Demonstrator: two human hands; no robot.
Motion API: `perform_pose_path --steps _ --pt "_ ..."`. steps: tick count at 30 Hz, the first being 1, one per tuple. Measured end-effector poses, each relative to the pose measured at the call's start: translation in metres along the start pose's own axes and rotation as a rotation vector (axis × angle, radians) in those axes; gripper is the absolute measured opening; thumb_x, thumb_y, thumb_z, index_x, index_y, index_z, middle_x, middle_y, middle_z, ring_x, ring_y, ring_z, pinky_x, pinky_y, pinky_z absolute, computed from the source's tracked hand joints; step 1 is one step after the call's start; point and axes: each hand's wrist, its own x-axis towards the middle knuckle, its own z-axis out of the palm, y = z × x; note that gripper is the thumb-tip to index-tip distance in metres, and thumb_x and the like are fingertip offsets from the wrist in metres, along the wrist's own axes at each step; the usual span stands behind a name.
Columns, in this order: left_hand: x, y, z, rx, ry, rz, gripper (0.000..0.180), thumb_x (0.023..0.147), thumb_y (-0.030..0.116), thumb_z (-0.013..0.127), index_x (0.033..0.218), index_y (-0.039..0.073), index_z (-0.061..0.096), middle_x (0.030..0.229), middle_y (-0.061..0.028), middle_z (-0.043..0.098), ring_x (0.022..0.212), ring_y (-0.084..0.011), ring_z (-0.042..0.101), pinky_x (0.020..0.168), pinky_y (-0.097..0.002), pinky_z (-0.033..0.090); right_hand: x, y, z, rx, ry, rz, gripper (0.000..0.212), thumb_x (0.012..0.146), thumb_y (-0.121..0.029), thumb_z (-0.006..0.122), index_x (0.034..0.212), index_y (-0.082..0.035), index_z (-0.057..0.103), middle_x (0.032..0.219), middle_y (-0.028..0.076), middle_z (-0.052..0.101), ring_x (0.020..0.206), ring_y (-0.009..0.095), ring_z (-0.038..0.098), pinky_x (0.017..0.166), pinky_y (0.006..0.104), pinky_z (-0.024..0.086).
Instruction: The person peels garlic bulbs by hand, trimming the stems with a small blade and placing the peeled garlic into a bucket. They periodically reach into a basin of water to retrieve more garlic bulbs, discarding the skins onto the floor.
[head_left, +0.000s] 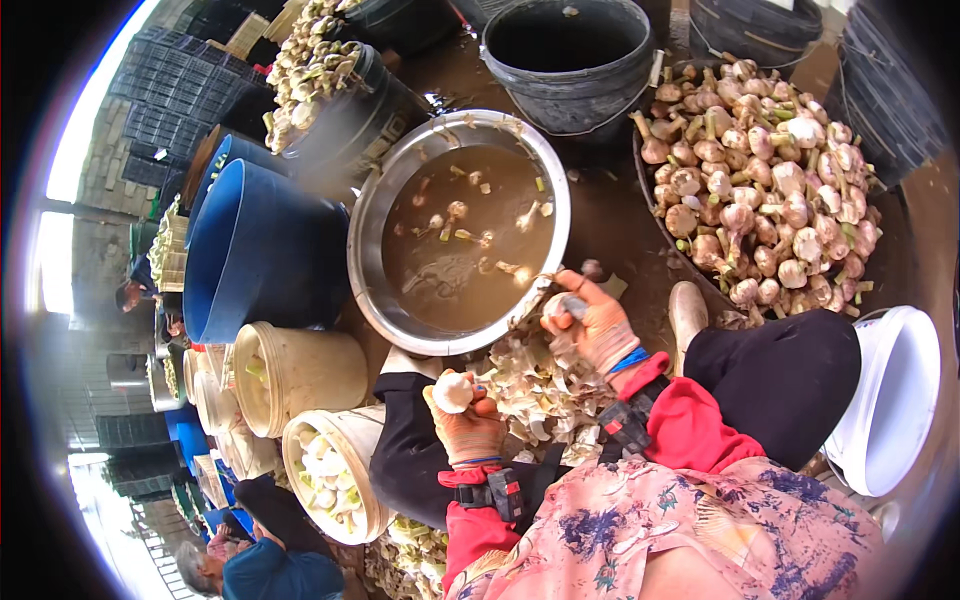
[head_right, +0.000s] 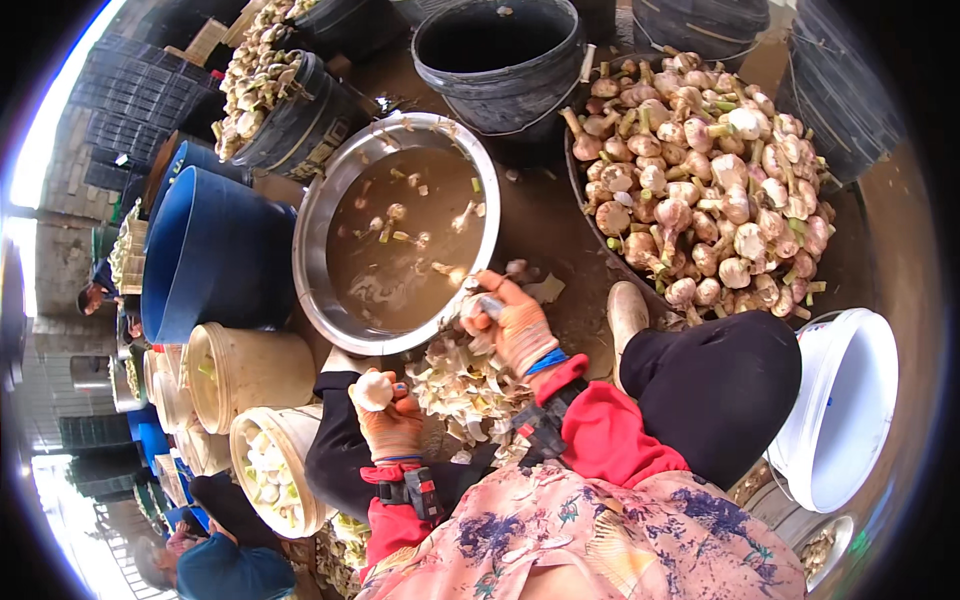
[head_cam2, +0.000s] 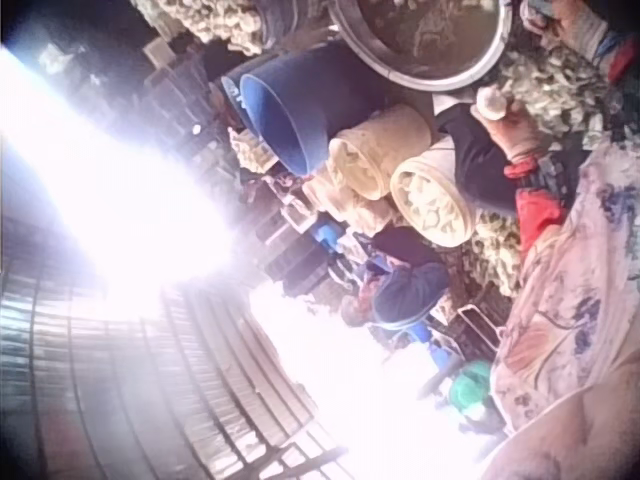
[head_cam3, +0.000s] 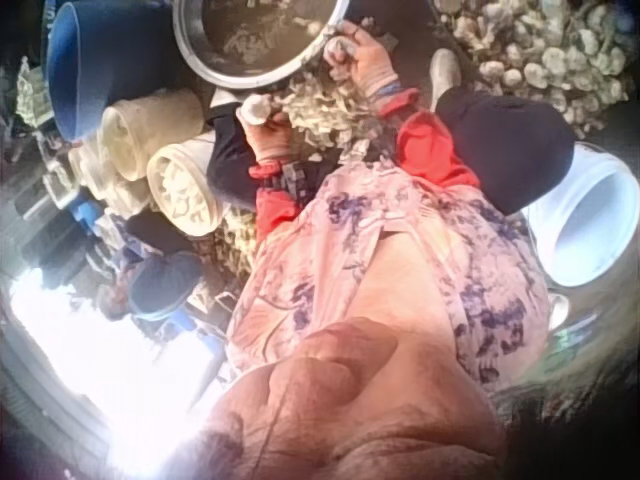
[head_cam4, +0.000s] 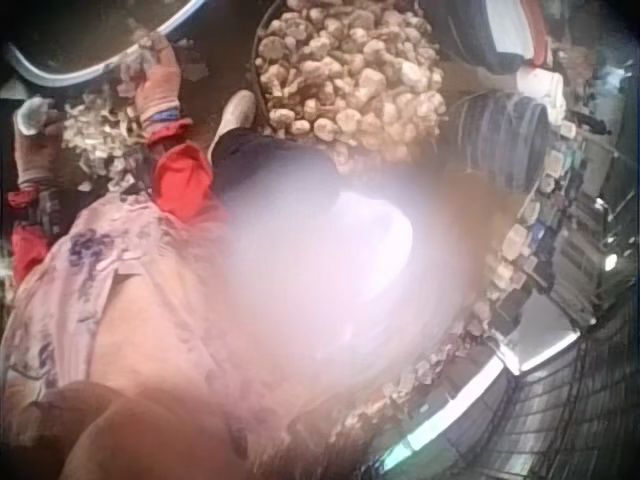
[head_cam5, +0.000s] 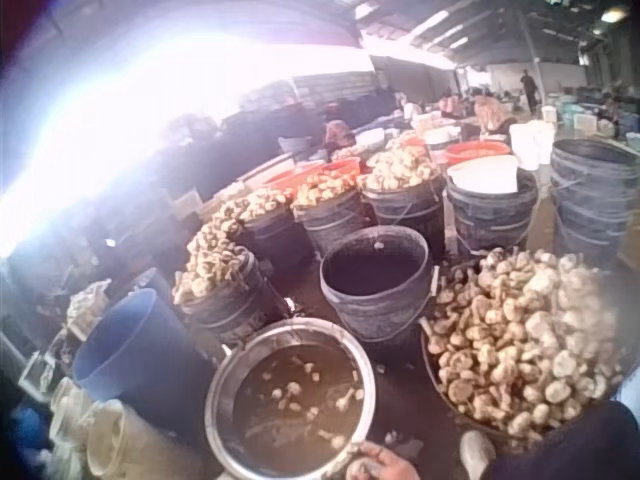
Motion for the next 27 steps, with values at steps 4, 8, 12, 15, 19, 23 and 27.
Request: perform_pose_path --steps 4,8,12,15,19,23,27 --pt "0.003 0.054 -0.036 -0.404 -0.275 0.103 0.014 0.081 0.017 0.055 0.089 0.006 0.057 0.075 -0.0038 0.058 0.057 -0.0106 0.052 0.043 -0.0180 0.040 0.005 0.004 -0.017 -0.124 0.127 0.060 0.032 0.086 0.005 0.045 0.117 0.001 0.050 0.081 0.007 0.057 0.057 0.011 0.052 0.057 0.0228 0.048" --pt "-0.001 0.143 -0.121 -0.658 -0.109 0.596 0.087 0.080 0.065 0.047 0.116 -0.014 0.044 0.091 -0.0110 0.060 0.062 -0.0119 0.054 0.056 -0.0202 0.050 -0.003 0.020 -0.025 -0.704 0.152 0.191 0.030 0.082 0.003 0.054 0.111 -0.002 0.058 0.081 0.006 0.061 0.058 0.010 0.053 0.056 0.0230 0.046" --pt "0.027 0.113 -0.037 -0.210 -0.119 0.458 0.072 0.086 0.052 0.049 0.125 -0.007 0.040 0.099 -0.0147 0.058 0.078 -0.0194 0.057 0.071 -0.0294 0.050 0.007 0.061 -0.076 -1.658 -0.260 0.233 0.040 0.073 -0.004 0.060 0.112 -0.011 0.060 0.100 0.012 0.065 0.087 0.023 0.062 0.080 0.0314 0.048" --pt "0.083 0.039 0.063 0.333 -0.198 -0.002 0.049 0.086 0.031 0.056 0.125 0.003 0.047 0.093 -0.0083 0.058 0.074 -0.0180 0.056 0.068 -0.0261 0.047 0.008 0.056 -0.071 -1.588 -0.168 0.522 0.042 0.073 -0.005 0.052 0.114 -0.013 0.059 0.106 0.016 0.062 0.092 0.029 0.061 0.081 0.0329 0.047" --pt "0.209 -0.055 0.090 1.774 -0.539 0.046 0.060 0.085 0.038 0.054 0.137 0.016 0.034 0.112 -0.0177 0.059 0.102 -0.0305 0.057 0.086 -0.0388 0.045 0.016 0.058 -0.077 -1.335 0.009 0.413 0.043 0.073 -0.002 0.049 0.114 -0.011 0.060 0.103 0.012 0.064 0.087 0.020 0.062 0.076 0.0281 0.048" --pt "0.340 -0.101 0.033 1.971 -0.469 -0.316 0.054 0.089 0.049 0.045 0.127 0.010 0.043 0.120 -0.0151 0.054 0.101 -0.0292 0.054 0.089 -0.0369 0.040 0.019 0.064 -0.050 -1.064 0.010 0.311 0.043 0.073 0.008 0.045 0.111 -0.004 0.060 0.105 0.010 0.065 0.099 0.015 0.060 0.086 0.0234 0.043" --pt "0.293 -0.123 0.091 1.875 -0.603 -0.431 0.050 0.084 0.041 0.055 0.119 0.007 0.047 0.106 -0.0137 0.058 0.093 -0.0233 0.057 0.081 -0.0363 0.045 0.029 0.037 -0.070 -1.145 0.148 0.296 0.036 0.075 0.003 0.049 0.109 -0.003 0.061 0.101 0.010 0.066 0.094 0.015 0.061 0.083 0.0239 0.045"
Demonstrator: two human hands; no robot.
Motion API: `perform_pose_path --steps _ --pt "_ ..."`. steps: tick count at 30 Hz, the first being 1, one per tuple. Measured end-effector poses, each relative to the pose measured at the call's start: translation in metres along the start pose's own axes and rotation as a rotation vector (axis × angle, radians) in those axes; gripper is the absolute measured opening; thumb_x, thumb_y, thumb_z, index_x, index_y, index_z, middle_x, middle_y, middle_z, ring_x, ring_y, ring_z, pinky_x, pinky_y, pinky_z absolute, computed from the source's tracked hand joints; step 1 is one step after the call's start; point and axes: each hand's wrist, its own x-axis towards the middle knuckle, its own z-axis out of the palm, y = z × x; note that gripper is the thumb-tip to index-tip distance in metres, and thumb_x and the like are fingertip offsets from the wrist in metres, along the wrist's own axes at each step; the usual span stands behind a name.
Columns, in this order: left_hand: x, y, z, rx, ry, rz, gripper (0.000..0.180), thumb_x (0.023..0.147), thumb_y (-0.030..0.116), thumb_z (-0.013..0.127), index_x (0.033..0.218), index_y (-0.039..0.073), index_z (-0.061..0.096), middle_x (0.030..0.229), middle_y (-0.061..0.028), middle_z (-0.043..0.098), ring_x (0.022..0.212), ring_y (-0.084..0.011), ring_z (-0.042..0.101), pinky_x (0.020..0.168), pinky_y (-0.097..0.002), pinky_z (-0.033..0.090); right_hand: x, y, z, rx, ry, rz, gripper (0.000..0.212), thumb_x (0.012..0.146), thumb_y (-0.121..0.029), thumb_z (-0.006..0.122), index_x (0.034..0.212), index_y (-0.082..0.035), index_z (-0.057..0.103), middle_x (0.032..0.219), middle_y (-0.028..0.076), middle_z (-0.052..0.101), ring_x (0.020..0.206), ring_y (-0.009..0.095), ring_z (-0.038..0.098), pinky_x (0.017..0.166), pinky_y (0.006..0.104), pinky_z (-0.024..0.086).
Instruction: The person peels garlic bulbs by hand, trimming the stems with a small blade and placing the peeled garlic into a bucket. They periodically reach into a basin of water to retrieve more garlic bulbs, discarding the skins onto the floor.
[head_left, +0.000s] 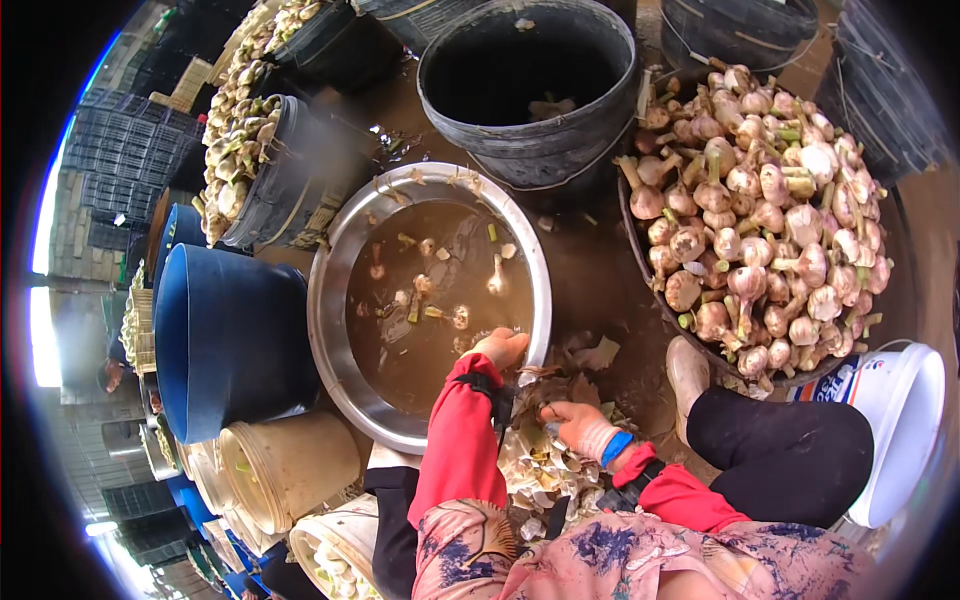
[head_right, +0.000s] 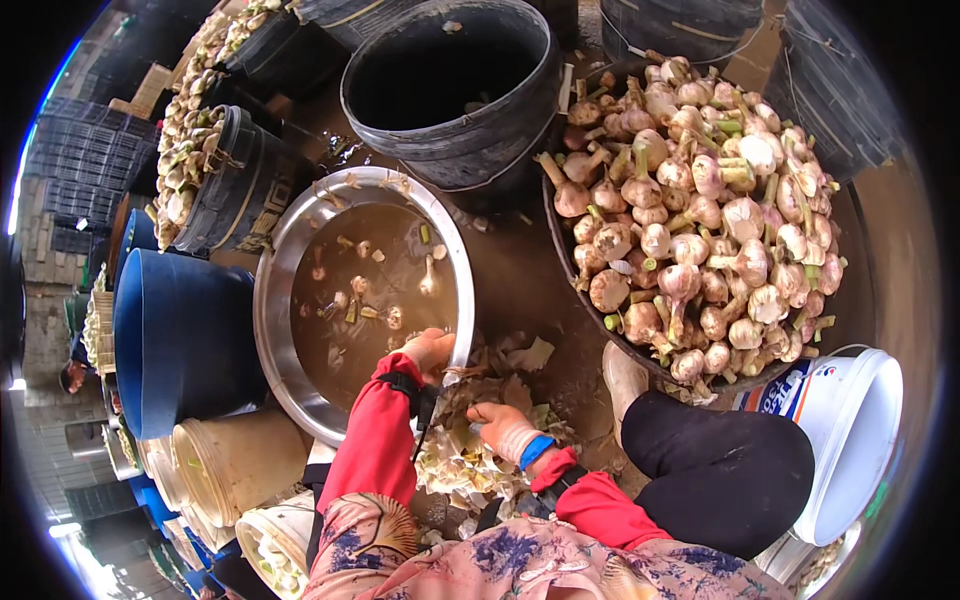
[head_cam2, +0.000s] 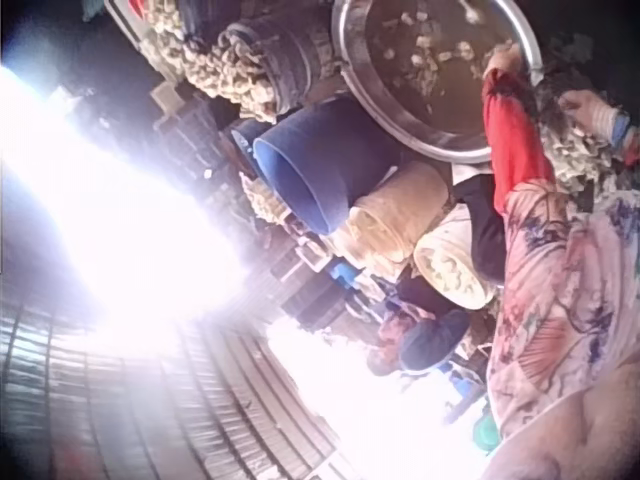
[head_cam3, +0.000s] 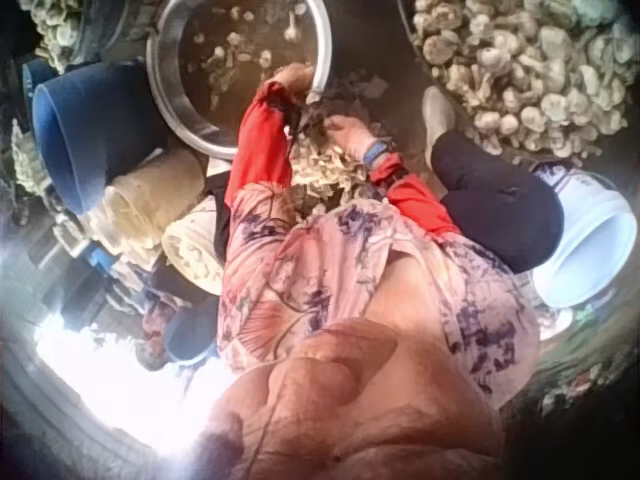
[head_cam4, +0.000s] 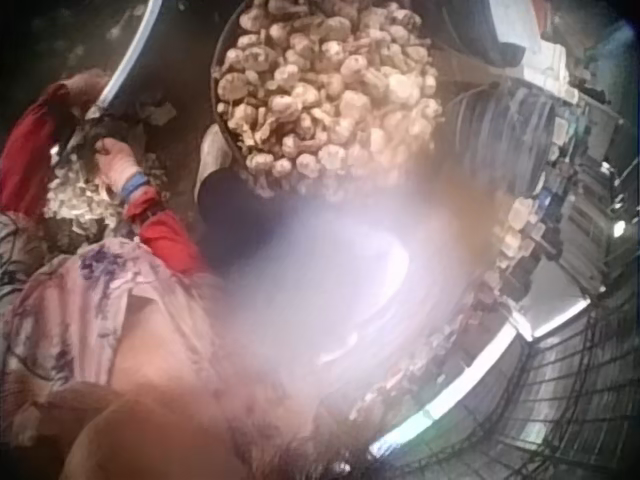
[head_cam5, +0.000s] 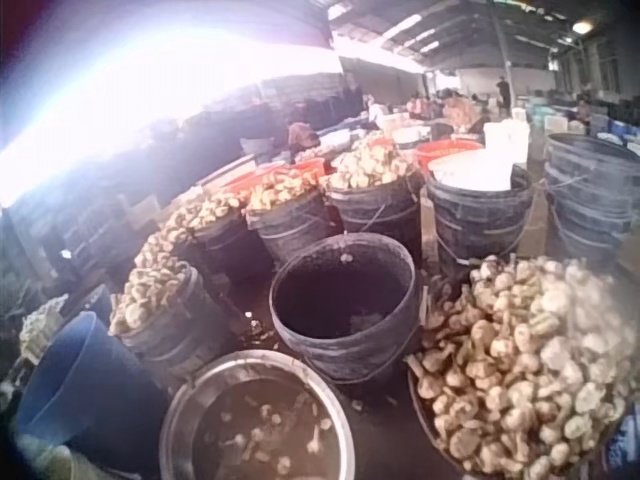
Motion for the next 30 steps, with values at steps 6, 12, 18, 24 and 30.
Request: perform_pose_path --steps 6,12,18,24,30 --pt "-0.132 -0.007 -0.003 -0.472 0.174 0.296 0.055 0.077 0.018 0.066 0.125 0.007 0.042 0.094 -0.0073 0.057 0.077 -0.0140 0.055 0.066 -0.0262 0.047 0.006 -0.007 0.008 0.277 0.147 0.008 0.027 0.081 -0.017 0.064 0.106 -0.007 0.063 0.082 0.002 0.066 0.069 0.008 0.055 0.065 0.0247 0.046" --pt "-0.241 -0.011 0.052 -0.751 0.300 0.651 0.066 0.070 0.004 0.068 0.128 0.001 0.038 0.101 -0.0095 0.057 0.085 -0.0155 0.057 0.076 -0.0249 0.046 -0.022 -0.050 0.018 0.763 -0.112 -0.282 0.037 0.082 0.003 0.058 0.118 0.004 0.052 0.106 0.008 0.062 0.096 0.013 0.058 0.087 0.0252 0.045" --pt "-0.283 -0.019 0.112 0.127 1.014 0.346 0.055 0.064 0.018 0.073 0.112 0.000 0.053 0.101 -0.0155 0.056 0.092 -0.0269 0.056 0.082 -0.0357 0.044 -0.058 -0.067 0.047 0.357 -0.213 -0.245 0.041 0.079 0.006 0.058 0.119 0.000 0.053 0.103 0.003 0.062 0.092 0.010 0.056 0.083 0.0232 0.045" --pt "-0.283 -0.011 0.131 0.299 1.097 0.332 0.063 0.065 0.023 0.074 0.118 0.003 0.047 0.105 -0.0193 0.050 0.094 -0.0352 0.051 0.082 -0.0420 0.042 -0.049 -0.034 0.067 0.090 0.115 -0.446 0.034 0.081 0.001 0.054 0.114 -0.005 0.054 0.093 0.015 0.063 0.084 0.021 0.060 0.077 0.0293 0.046" --pt "-0.282 -0.041 0.124 -1.739 0.291 0.530 0.048 0.075 0.013 0.061 0.119 0.005 0.044 0.101 -0.0123 0.058 0.080 -0.0256 0.057 0.062 -0.0294 0.047 -0.060 -0.061 0.045 0.137 -0.044 -0.443 0.037 0.078 0.007 0.053 0.114 -0.001 0.056 0.100 0.006 0.063 0.092 0.010 0.056 0.082 0.0246 0.045"
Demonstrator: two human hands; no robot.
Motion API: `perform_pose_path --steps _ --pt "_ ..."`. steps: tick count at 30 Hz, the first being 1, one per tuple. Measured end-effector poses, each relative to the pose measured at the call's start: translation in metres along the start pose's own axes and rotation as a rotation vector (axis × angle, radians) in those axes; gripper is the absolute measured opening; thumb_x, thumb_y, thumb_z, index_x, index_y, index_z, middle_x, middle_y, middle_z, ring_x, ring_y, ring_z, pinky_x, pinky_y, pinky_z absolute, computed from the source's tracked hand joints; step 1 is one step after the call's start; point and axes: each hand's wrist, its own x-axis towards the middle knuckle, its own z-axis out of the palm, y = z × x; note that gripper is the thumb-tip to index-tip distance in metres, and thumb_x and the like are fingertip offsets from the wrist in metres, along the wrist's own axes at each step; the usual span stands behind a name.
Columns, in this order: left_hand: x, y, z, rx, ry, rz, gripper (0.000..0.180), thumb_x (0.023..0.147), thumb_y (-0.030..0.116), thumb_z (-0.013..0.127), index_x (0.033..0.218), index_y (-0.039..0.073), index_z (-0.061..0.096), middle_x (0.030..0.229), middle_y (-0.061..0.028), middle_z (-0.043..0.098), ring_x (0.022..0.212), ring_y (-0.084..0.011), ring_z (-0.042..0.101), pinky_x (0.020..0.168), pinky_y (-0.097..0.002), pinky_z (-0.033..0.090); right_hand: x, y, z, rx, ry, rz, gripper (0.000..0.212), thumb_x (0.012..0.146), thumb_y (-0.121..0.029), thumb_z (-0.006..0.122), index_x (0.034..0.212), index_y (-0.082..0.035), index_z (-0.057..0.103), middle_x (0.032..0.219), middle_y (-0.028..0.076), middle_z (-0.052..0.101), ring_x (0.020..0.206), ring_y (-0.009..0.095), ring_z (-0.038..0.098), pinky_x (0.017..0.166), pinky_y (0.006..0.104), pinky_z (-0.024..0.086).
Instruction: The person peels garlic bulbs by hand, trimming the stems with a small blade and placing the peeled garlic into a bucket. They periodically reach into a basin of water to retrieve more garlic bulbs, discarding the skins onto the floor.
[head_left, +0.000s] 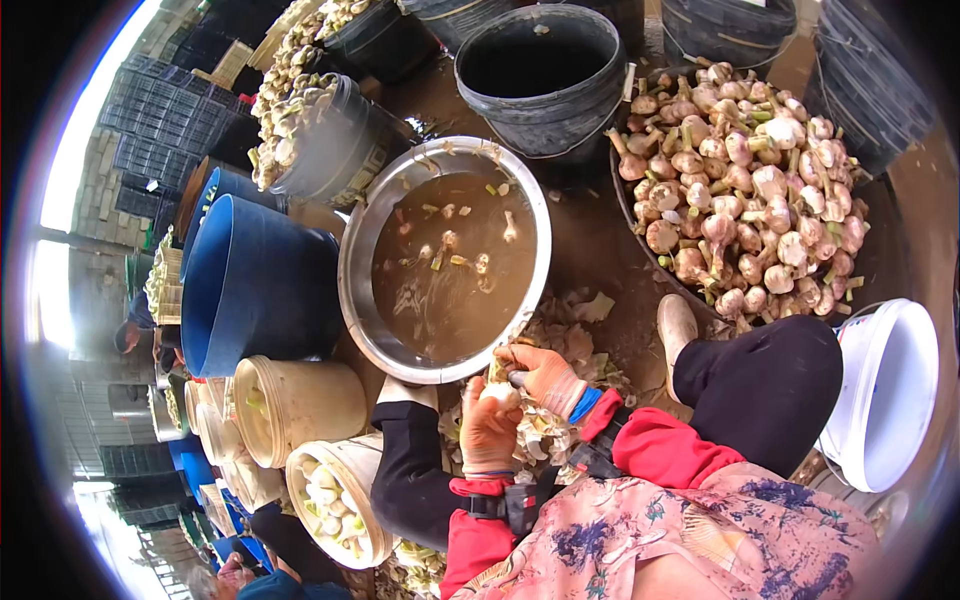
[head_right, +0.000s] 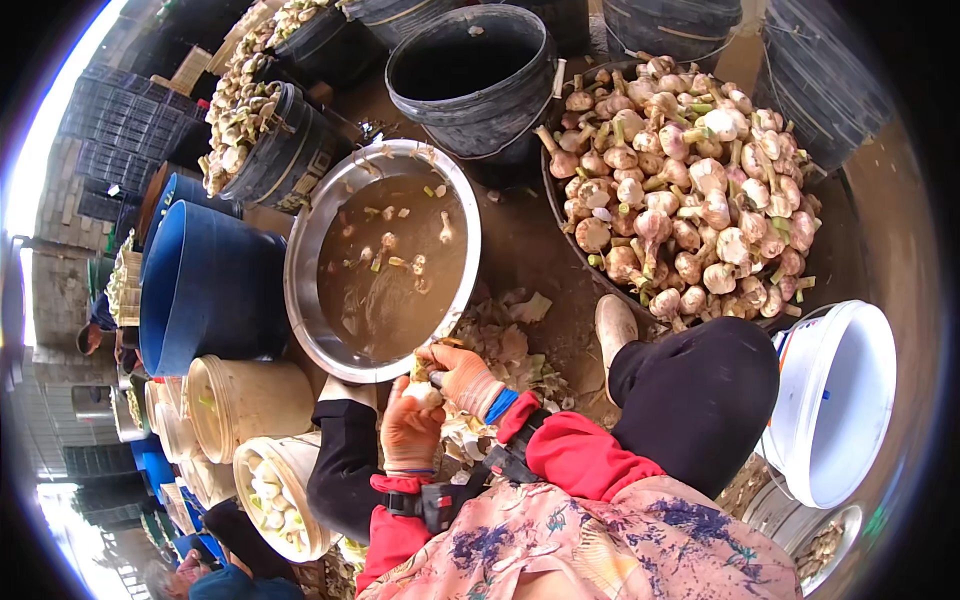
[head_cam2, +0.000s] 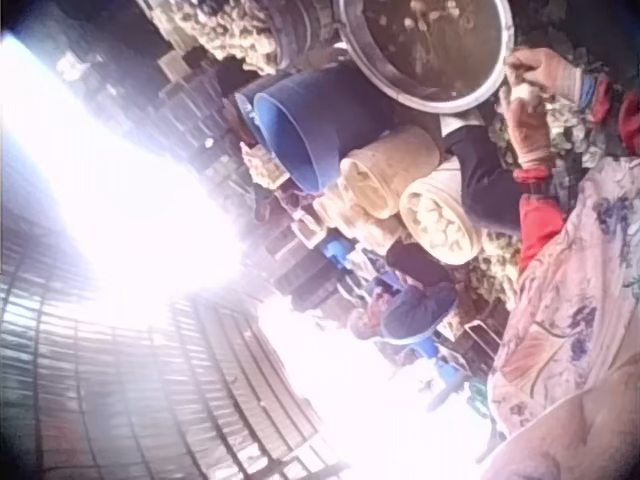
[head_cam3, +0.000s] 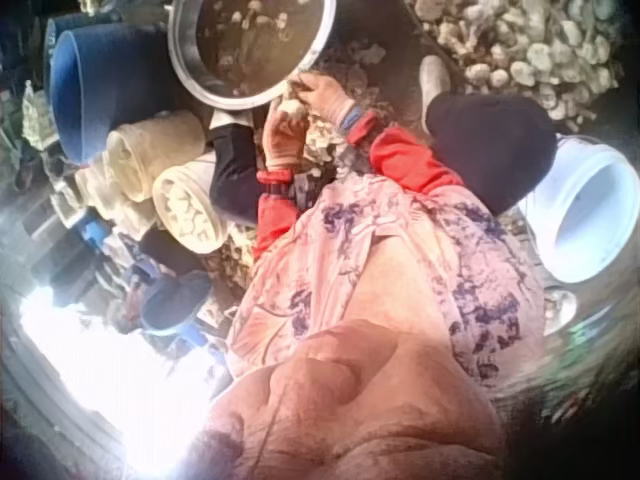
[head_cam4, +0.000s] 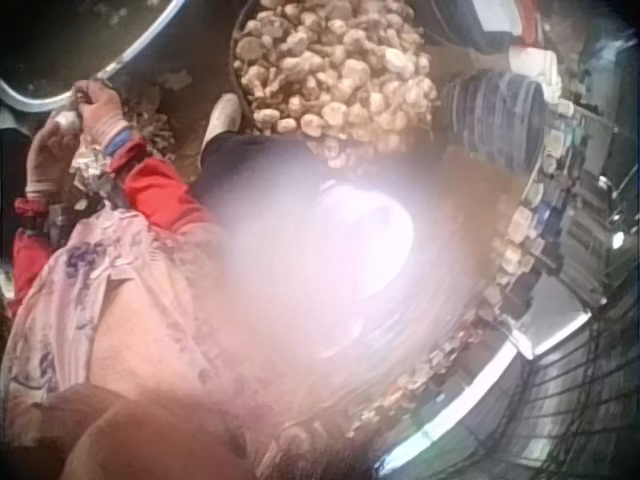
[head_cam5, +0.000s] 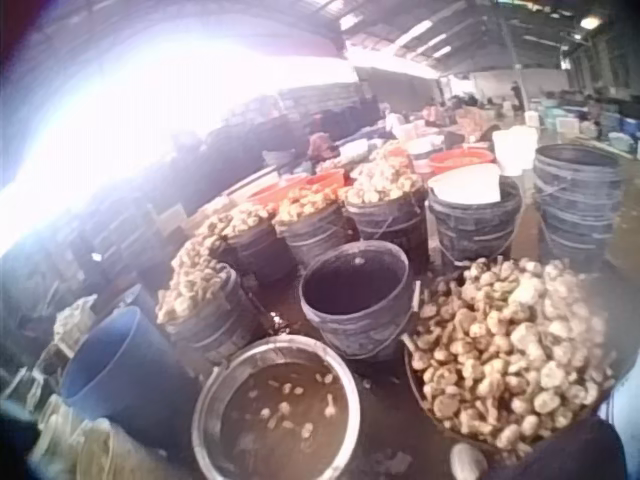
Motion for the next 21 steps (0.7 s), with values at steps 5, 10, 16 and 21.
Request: perform_pose_path --steps 5,10,16,21 --pt "-0.001 0.000 0.000 -0.226 0.014 -0.152 0.043 0.077 0.021 0.059 0.114 0.001 0.049 0.098 -0.0119 0.060 0.079 -0.0247 0.058 0.059 -0.0279 0.047 -0.002 -0.012 -0.009 0.621 -0.128 0.206 0.038 0.079 0.003 0.057 0.117 -0.001 0.055 0.104 0.003 0.061 0.095 0.011 0.056 0.085 0.0249 0.045" --pt "0.000 -0.002 -0.011 0.602 -0.030 0.158 0.059 0.082 0.018 0.058 0.133 -0.001 0.033 0.101 -0.0074 0.056 0.078 -0.0162 0.056 0.066 -0.0270 0.048 0.001 -0.003 -0.017 0.380 -0.253 0.473 0.027 0.081 -0.012 0.065 0.106 -0.005 0.062 0.093 0.004 0.063 0.083 0.012 0.058 0.072 0.0253 0.050" --pt "-0.008 -0.008 0.004 0.738 0.059 0.283 0.081 0.083 0.038 0.062 0.141 0.009 0.015 0.088 -0.0047 0.057 0.066 -0.0128 0.056 0.053 -0.0223 0.045 -0.003 -0.002 -0.009 0.462 -0.258 0.424 0.024 0.073 -0.009 0.071 0.096 -0.006 0.065 0.084 0.003 0.063 0.075 0.013 0.059 0.067 0.0278 0.052" --pt "0.003 0.020 0.018 0.011 0.164 -0.338 0.061 0.081 0.063 0.043 0.096 0.007 0.058 0.066 -0.0070 0.057 0.039 -0.0135 0.042 0.030 -0.0223 0.027 -0.010 -0.018 -0.011 0.473 -0.308 0.270 0.029 0.067 0.005 0.070 0.095 -0.002 0.065 0.090 0.005 0.065 0.079 0.016 0.061 0.072 0.0316 0.053"
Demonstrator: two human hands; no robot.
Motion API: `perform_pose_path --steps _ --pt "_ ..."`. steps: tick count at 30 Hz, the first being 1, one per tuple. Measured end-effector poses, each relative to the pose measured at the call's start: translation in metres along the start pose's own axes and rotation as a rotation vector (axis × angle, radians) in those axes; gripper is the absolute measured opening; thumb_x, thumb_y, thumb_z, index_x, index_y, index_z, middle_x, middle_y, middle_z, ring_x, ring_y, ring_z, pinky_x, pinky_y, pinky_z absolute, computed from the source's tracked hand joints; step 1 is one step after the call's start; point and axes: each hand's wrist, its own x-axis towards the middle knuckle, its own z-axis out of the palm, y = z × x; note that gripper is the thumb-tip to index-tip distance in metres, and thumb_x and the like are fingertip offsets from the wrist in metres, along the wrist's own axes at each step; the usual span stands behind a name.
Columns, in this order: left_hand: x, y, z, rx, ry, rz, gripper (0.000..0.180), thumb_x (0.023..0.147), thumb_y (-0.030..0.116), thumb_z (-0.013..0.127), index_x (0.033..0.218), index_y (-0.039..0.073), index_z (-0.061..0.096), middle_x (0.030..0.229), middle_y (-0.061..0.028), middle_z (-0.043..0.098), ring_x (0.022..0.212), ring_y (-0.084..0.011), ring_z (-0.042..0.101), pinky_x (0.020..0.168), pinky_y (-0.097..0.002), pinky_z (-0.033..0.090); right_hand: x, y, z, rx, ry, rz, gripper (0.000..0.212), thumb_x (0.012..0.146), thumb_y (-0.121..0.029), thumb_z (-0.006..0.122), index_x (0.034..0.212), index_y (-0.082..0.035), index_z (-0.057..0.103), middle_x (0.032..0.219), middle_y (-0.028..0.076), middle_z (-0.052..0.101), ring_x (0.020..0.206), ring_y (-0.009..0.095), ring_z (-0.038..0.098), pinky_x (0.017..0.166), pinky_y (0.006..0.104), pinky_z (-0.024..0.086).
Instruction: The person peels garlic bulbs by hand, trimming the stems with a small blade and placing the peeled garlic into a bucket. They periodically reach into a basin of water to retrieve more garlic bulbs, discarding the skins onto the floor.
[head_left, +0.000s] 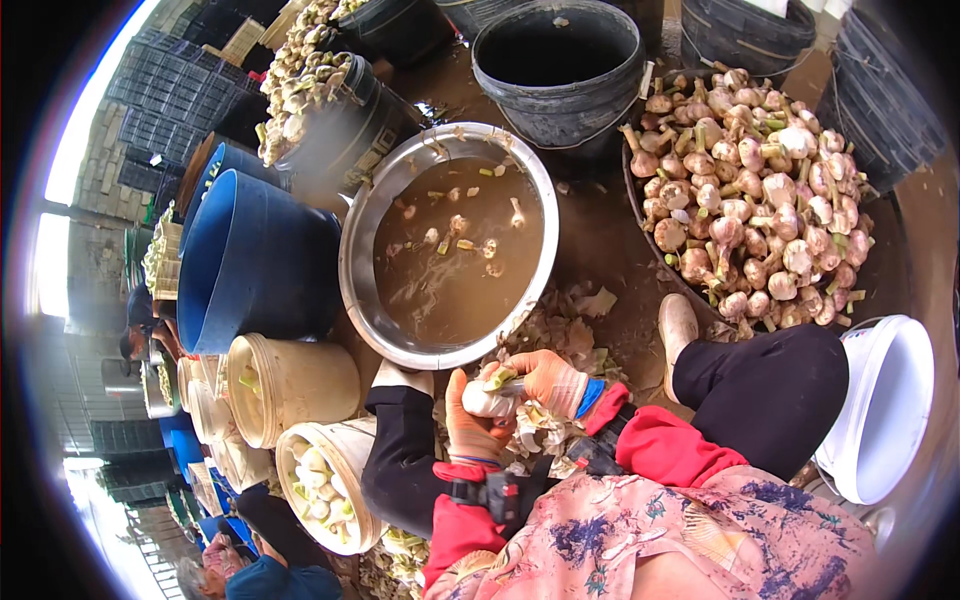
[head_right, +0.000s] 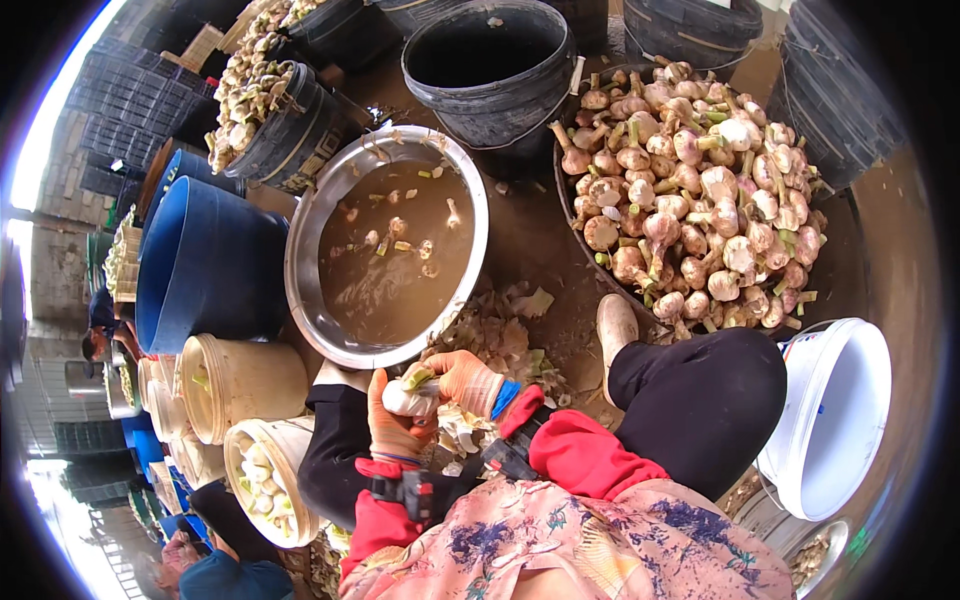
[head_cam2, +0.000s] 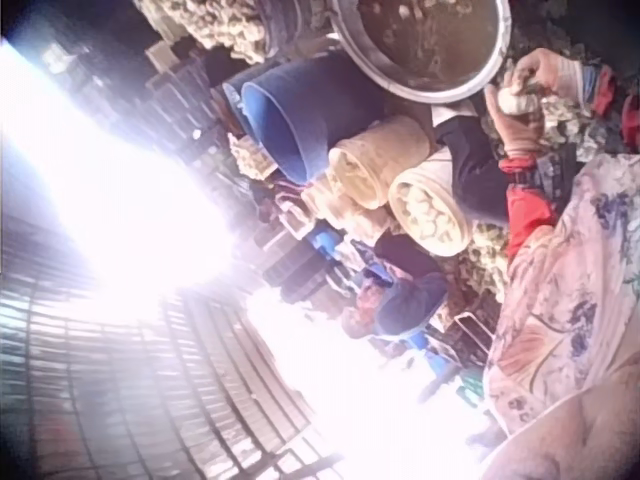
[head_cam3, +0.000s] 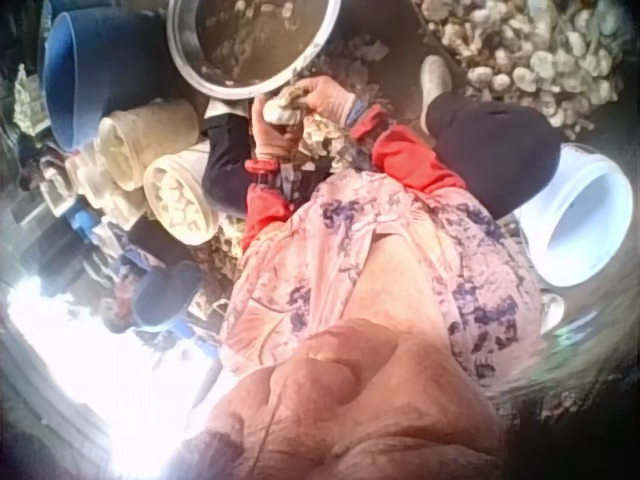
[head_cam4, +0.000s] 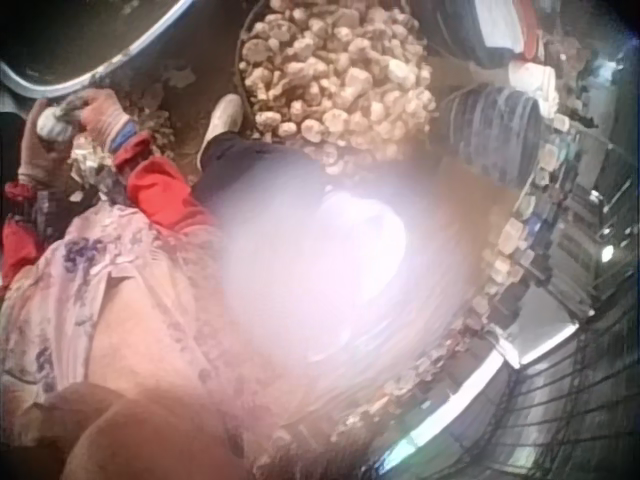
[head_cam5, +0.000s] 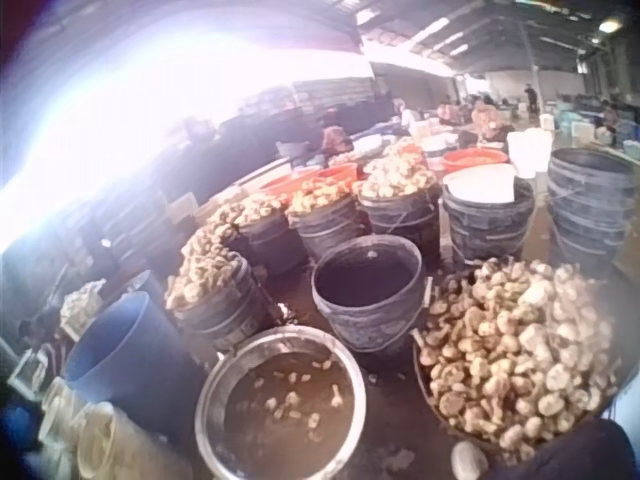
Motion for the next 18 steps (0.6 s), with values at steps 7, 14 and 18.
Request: perform_pose_path --steps 7,14,18 --pt "0.019 -0.016 -0.024 0.236 0.028 0.449 0.063 0.080 0.054 0.058 0.121 0.008 0.045 0.105 -0.0087 0.057 0.088 -0.0219 0.059 0.072 -0.0336 0.049 0.012 0.018 -0.003 0.310 0.291 0.137 0.030 0.078 0.007 0.046 0.101 -0.002 0.063 0.085 0.008 0.065 0.076 0.021 0.063 0.067 0.0307 0.052" --pt "0.017 -0.034 -0.013 0.385 0.165 0.740 0.048 0.084 0.019 0.061 0.124 0.004 0.040 0.097 -0.0044 0.054 0.082 -0.0139 0.053 0.073 -0.0296 0.046 0.001 0.023 0.008 -0.228 0.079 0.108 0.023 0.074 -0.009 0.068 0.097 -0.005 0.067 0.078 0.003 0.064 0.067 0.012 0.058 0.059 0.0283 0.049" --pt "0.013 -0.023 -0.013 0.172 0.099 0.542 0.030 0.087 0.028 0.056 0.107 0.006 0.056 0.090 -0.0044 0.058 0.079 -0.0163 0.057 0.065 -0.0305 0.048 0.012 0.026 -0.009 0.041 0.114 0.094 0.020 0.075 -0.008 0.067 0.095 -0.005 0.067 0.077 0.003 0.063 0.064 0.012 0.056 0.055 0.0286 0.047"
